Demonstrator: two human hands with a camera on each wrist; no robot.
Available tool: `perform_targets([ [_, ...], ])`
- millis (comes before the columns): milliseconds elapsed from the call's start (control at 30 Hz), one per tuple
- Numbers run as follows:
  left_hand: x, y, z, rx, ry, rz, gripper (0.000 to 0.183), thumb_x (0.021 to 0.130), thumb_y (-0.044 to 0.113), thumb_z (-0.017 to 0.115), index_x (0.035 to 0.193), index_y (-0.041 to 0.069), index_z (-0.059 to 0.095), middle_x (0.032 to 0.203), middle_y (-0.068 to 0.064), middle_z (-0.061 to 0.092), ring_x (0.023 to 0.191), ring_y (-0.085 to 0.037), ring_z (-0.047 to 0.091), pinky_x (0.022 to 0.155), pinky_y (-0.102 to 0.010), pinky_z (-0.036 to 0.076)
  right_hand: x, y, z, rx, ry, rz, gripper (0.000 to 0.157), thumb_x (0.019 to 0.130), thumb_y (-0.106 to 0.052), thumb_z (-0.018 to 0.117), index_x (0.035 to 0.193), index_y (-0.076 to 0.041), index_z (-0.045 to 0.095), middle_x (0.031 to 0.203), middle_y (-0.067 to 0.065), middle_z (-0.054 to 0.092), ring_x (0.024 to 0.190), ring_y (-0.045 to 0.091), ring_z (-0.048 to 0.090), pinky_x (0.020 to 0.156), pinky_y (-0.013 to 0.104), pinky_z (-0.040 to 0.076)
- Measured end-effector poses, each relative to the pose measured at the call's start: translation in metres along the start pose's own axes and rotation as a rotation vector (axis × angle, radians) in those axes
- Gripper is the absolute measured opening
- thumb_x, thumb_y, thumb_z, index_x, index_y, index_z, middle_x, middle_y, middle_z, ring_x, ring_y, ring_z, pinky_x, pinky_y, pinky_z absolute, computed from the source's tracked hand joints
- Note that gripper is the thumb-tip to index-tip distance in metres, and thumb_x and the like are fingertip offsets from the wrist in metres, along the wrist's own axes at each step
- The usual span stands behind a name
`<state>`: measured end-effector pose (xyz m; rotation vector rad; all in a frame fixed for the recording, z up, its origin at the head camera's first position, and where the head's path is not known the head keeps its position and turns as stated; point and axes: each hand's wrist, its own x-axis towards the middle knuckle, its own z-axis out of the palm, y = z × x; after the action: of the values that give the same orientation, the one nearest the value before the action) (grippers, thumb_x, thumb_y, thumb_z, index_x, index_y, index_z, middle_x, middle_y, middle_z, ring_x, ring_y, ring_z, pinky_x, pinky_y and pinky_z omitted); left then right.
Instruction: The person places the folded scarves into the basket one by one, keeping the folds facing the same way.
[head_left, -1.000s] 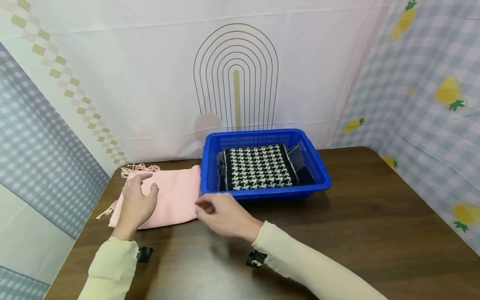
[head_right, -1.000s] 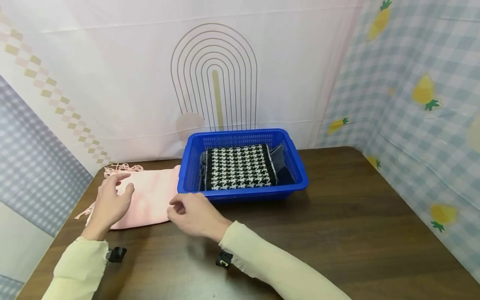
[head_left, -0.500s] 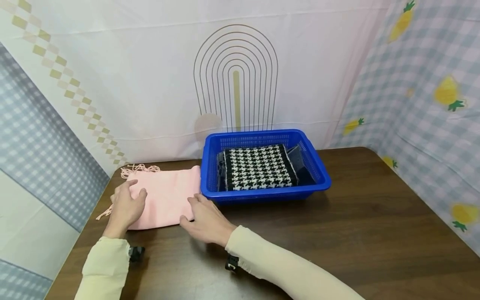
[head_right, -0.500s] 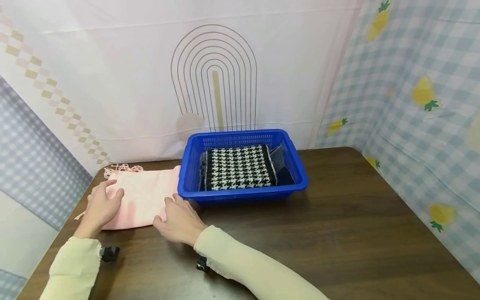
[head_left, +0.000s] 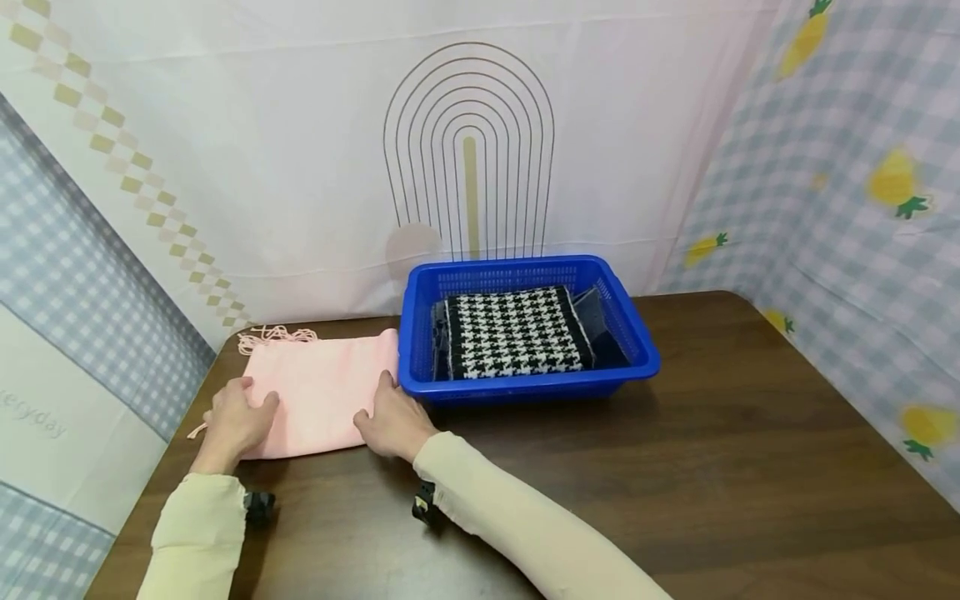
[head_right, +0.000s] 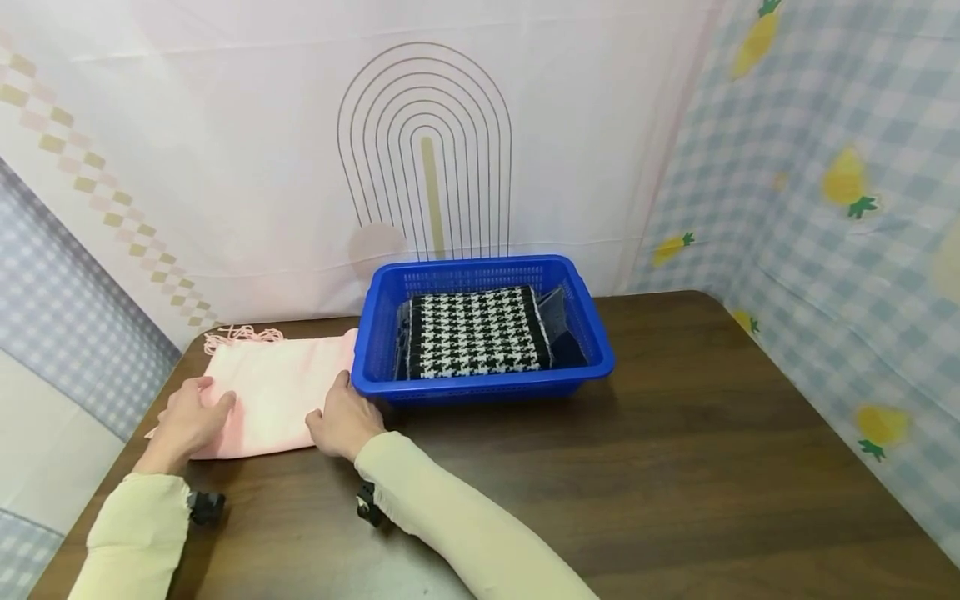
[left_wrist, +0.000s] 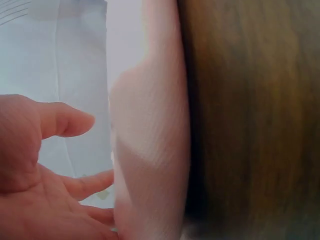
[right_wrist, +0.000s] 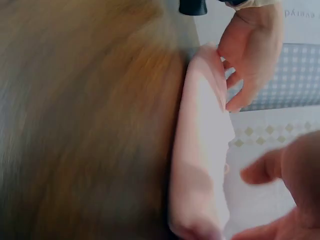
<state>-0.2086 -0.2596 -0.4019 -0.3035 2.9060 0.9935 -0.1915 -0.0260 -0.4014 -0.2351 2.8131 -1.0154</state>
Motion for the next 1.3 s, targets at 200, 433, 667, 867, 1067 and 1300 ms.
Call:
perform_targets([
  [200, 0.000, 0.000, -0.006, 0.029, -0.085, -0.054, 0.074, 0.104, 0.032, 0.038, 0.151, -0.018, 0.009, 0.145, -0.054, 0.019, 0.130, -0.071, 0.021, 0.107, -0.074, 0.026, 0.011, -0.003, 0.009, 0.083, 0.044, 0.039, 0.044, 0.098, -0.017, 0.056, 0.139, -0.002, 0.047, 0.121, 0.013, 0.068, 0.107, 0.025, 0.068, 0.093, 0.039, 0.056],
  [433, 0.003, -0.005, -0.003, 0.050, -0.046, -0.030, 0.073, 0.103, 0.022, 0.042, 0.150, -0.021, 0.006, 0.143, -0.056, 0.023, 0.132, -0.071, 0.024, 0.111, -0.073, 0.025, 0.018, 0.000, 0.014, 0.102, 0.063, 0.072, 0.038, 0.101, -0.011, 0.052, 0.139, -0.007, 0.048, 0.117, 0.012, 0.069, 0.105, 0.023, 0.067, 0.093, 0.035, 0.055],
  [667, 0.006, -0.008, -0.007, -0.007, -0.071, -0.064, 0.073, 0.104, 0.019, 0.043, 0.153, -0.018, 0.003, 0.150, -0.050, 0.021, 0.140, -0.063, 0.026, 0.116, -0.067, 0.026, 0.019, 0.001, 0.014, 0.132, 0.045, 0.058, 0.025, 0.100, -0.009, 0.053, 0.123, -0.011, 0.061, 0.103, 0.007, 0.070, 0.096, 0.019, 0.066, 0.084, 0.032, 0.054],
  [867, 0.005, -0.008, -0.009, -0.096, -0.070, -0.050, 0.072, 0.104, 0.014, 0.042, 0.154, -0.017, 0.002, 0.155, -0.046, 0.016, 0.145, -0.059, 0.020, 0.119, -0.066, 0.024, 0.018, 0.000, 0.017, 0.130, 0.085, 0.033, 0.029, 0.099, -0.007, 0.053, 0.125, -0.009, 0.065, 0.118, 0.007, 0.071, 0.110, 0.020, 0.066, 0.093, 0.032, 0.054],
  [1067, 0.000, -0.004, -0.010, -0.162, -0.039, -0.045, 0.067, 0.104, 0.010, 0.039, 0.156, -0.014, 0.004, 0.155, -0.045, 0.019, 0.145, -0.057, 0.024, 0.116, -0.066, 0.027, 0.015, -0.005, 0.019, 0.082, 0.167, -0.049, 0.033, 0.098, -0.006, 0.055, 0.128, -0.007, 0.067, 0.128, 0.012, 0.063, 0.117, 0.021, 0.062, 0.098, 0.029, 0.053],
  [1300, -0.001, -0.001, -0.009, -0.209, -0.032, -0.052, 0.066, 0.103, 0.007, 0.035, 0.155, -0.013, 0.001, 0.156, -0.045, 0.017, 0.146, -0.056, 0.022, 0.117, -0.066, 0.026, 0.010, -0.012, 0.016, 0.058, 0.221, -0.108, 0.034, 0.096, -0.006, 0.057, 0.128, -0.006, 0.067, 0.127, 0.012, 0.054, 0.111, 0.020, 0.061, 0.095, 0.024, 0.052],
])
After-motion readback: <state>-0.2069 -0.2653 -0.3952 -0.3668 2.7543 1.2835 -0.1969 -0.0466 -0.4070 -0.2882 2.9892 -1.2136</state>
